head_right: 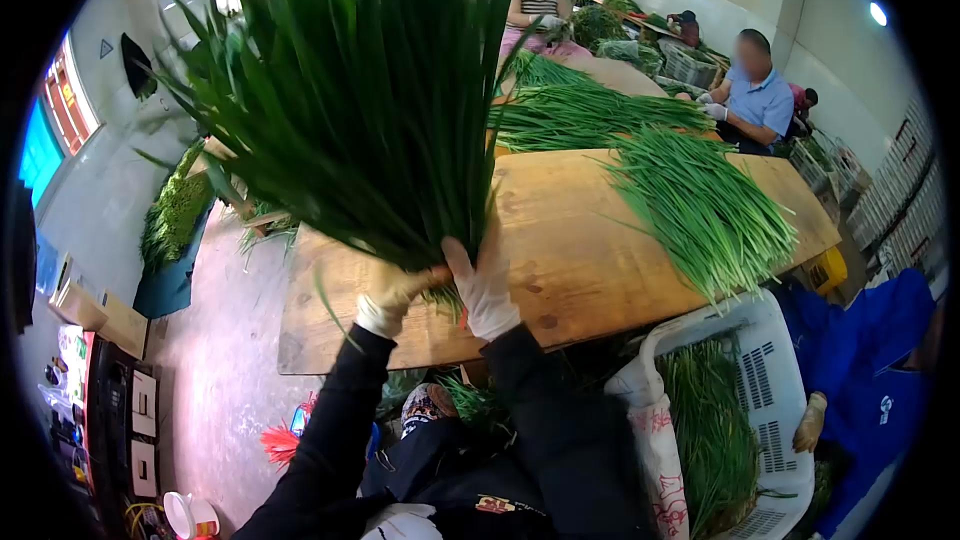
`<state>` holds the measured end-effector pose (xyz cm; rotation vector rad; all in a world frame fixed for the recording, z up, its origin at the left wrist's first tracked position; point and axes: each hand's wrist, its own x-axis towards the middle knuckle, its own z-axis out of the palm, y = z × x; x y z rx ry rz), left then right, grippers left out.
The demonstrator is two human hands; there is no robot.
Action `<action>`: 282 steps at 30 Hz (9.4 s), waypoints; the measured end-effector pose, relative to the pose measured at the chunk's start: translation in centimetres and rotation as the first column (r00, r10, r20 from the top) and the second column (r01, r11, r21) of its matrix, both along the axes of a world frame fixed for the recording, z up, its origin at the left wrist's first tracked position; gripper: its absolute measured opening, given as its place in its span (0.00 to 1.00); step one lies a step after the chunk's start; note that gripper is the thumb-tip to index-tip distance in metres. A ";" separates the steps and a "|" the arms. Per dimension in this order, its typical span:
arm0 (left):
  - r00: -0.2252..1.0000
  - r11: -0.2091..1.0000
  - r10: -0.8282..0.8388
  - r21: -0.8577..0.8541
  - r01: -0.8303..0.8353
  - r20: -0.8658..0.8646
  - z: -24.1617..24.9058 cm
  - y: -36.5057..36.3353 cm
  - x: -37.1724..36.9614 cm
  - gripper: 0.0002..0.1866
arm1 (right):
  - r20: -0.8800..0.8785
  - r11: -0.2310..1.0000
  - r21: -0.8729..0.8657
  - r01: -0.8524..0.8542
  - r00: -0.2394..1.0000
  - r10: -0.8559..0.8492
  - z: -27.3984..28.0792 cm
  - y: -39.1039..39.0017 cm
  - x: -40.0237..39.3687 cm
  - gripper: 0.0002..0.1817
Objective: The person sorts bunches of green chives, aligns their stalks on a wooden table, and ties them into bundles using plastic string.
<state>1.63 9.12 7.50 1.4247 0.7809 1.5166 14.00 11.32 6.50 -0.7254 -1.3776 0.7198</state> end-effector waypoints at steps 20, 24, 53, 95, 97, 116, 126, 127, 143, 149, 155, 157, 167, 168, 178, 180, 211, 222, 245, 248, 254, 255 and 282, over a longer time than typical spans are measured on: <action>0.984 0.954 -0.169 -0.260 0.149 -0.058 -7.9 3.9 -0.8 0.23 | -0.471 0.491 -0.400 -0.773 0.634 0.614 -13.7 6.6 2.0 0.46; 0.981 0.954 -0.186 -0.249 0.168 -0.049 -9.4 3.5 -0.5 0.30 | 0.094 0.698 -0.445 -0.561 0.745 0.660 -14.3 6.1 1.9 0.42; -0.138 0.918 -0.059 0.001 -0.396 -0.989 -0.1 -2.5 -2.9 0.58 | 0.643 0.981 0.140 -0.134 0.766 0.013 -3.5 1.4 -1.4 0.10; -0.196 0.858 0.275 0.332 -0.391 -0.941 -3.4 -4.3 -0.6 0.59 | -0.027 0.905 -0.312 -0.287 0.955 0.294 -3.5 -0.8 -2.8 0.08; -0.189 0.855 0.194 0.261 -0.449 -0.963 -3.2 -4.4 0.3 0.57 | -0.469 0.578 -0.534 -0.617 0.785 0.405 -3.6 -0.1 -2.1 0.08; 0.083 0.921 0.249 0.209 -0.329 -0.965 -4.1 -1.9 -2.8 0.25 | -0.002 0.941 -0.014 -0.337 0.942 0.337 -4.2 -7.7 -1.2 0.02; -0.163 0.955 0.104 0.145 -0.258 -0.981 0.5 -5.4 -0.9 0.65 | -0.102 0.862 -0.155 -0.482 0.876 0.472 -5.3 -6.0 1.7 0.04; -0.161 0.957 0.097 0.136 -0.256 -0.982 0.4 -5.2 -0.8 0.65 | -0.056 0.886 -0.154 -0.438 0.899 0.434 -4.7 -5.5 1.7 0.04; 0.558 0.993 0.026 0.087 0.082 -0.830 -3.8 -4.0 -5.3 0.59 | 0.991 0.961 0.136 -0.241 0.022 -0.135 0.4 -2.7 7.4 0.64; 0.787 0.724 -0.473 -0.684 0.090 -0.396 -4.8 -0.5 -13.2 0.43 | 0.898 0.885 0.416 -0.209 0.243 -0.365 -3.5 -0.6 7.7 0.47; 0.773 0.767 -0.453 -0.636 0.083 -0.445 -3.6 2.4 -8.7 0.41 | 0.653 0.708 0.706 -0.018 0.403 -0.641 -5.4 0.0 7.2 0.25; 0.776 0.799 -0.435 -0.592 0.100 -0.457 -3.3 3.4 -6.8 0.40 | 0.673 0.740 0.672 0.012 0.407 -0.618 -3.4 -1.3 8.1 0.26; 0.831 0.925 -0.364 -0.272 0.267 -0.421 0.7 5.0 5.8 0.37 | -0.250 0.990 0.054 -0.130 0.958 0.139 6.8 -7.1 8.6 0.38; 0.841 0.930 -0.359 -0.232 0.285 -0.405 1.3 4.9 7.0 0.36 | -0.247 0.993 -0.004 -0.117 0.962 0.112 7.9 -7.8 9.5 0.35; 0.804 0.800 -0.536 0.149 0.581 -0.257 8.6 -1.4 21.8 0.33 | -0.515 0.999 -0.048 0.026 0.856 -0.047 13.3 -17.3 19.7 0.38; 0.758 0.730 -0.606 0.207 0.651 -0.242 9.9 -3.7 24.7 0.33 | -0.349 0.980 0.013 0.198 0.919 -0.181 13.3 -20.8 22.2 0.48; -0.261 -0.733 -0.239 -0.003 0.681 -0.935 2.8 -47.7 36.2 0.27 | -0.208 -0.751 -0.303 0.586 -0.810 -0.548 6.6 -78.1 3.3 0.42; -0.718 -0.403 -0.240 -0.606 0.686 -0.653 -3.0 -41.0 37.2 0.31 | 0.659 -0.805 0.268 -0.530 -0.508 0.554 5.8 -88.4 -15.5 0.50; -0.535 -0.093 -0.702 -0.684 0.723 -0.470 -4.6 -21.3 28.2 0.30 | 0.660 -0.871 -0.242 0.427 -0.586 -0.470 -11.0 -88.3 6.5 0.16; -0.453 -0.083 -0.770 -0.633 0.770 -0.450 -3.8 -20.0 26.3 0.24 | 0.678 -0.639 -0.280 0.717 -0.324 -0.660 -0.8 -80.1 14.2 0.18; -0.323 0.009 -0.878 -0.687 0.726 -0.352 -5.1 -15.0 20.4 0.18 | 0.806 0.110 -0.251 0.962 0.271 -0.527 5.0 -63.1 25.5 0.19; -0.282 0.012 -0.906 -0.684 0.730 -0.317 -5.8 -13.7 19.2 0.19 | 0.803 0.196 -0.315 0.929 0.371 -0.466 5.5 -59.6 26.8 0.18; 0.615 0.395 -0.734 -0.918 0.042 -0.288 -15.0 -20.9 -11.0 0.16 | 0.616 0.110 -0.757 0.644 0.760 -0.206 -19.2 -37.8 44.2 0.17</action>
